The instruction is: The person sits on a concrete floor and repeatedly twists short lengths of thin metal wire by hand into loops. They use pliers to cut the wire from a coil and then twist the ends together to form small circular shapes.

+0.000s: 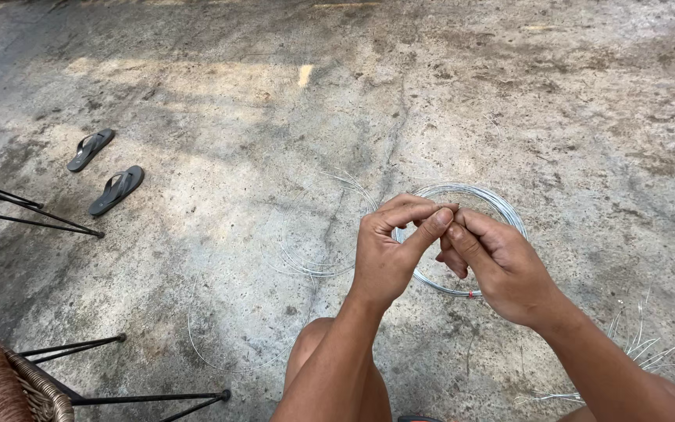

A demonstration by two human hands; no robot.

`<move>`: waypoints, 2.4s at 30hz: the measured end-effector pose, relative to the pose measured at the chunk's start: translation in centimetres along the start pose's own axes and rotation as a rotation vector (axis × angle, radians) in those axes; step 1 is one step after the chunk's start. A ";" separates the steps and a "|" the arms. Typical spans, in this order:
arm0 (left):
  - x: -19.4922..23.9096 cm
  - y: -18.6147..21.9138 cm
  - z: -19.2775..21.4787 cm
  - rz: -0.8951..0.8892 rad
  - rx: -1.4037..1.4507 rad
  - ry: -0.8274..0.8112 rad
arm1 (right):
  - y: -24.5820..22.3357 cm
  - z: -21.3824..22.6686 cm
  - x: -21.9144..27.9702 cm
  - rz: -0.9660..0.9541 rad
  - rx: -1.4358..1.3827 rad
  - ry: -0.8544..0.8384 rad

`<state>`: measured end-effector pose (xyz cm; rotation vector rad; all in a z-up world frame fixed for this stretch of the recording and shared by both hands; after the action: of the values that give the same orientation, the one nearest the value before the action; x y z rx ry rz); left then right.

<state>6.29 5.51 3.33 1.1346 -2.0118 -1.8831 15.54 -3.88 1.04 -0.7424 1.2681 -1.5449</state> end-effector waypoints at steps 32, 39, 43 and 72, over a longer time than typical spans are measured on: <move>0.6 2.2 1.3 -0.121 -0.136 0.009 | -1.5 -0.8 0.1 0.042 0.175 0.011; 0.3 2.0 1.2 -0.146 -0.209 0.002 | -1.5 -0.1 0.0 -0.018 0.085 0.119; 0.2 1.0 0.8 -0.095 -0.181 -0.009 | -1.2 0.4 0.1 0.013 -0.042 0.120; 1.5 -4.7 1.7 0.434 -0.343 -0.334 | 9.5 21.4 3.0 -0.109 -1.035 0.901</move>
<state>6.11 6.33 -1.83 0.2841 -1.7849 -2.1535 36.37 -14.38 -2.61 -0.7287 2.8356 -1.2481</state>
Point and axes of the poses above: each hand's wrist, its own x-axis away from the middle knuckle, its own z-axis out of the back of the hand, y = z × x, the point moved 9 cm from there along -x, towards the middle knuckle, and after that the axes turned 5 degrees about x, right-handed, at the moved point
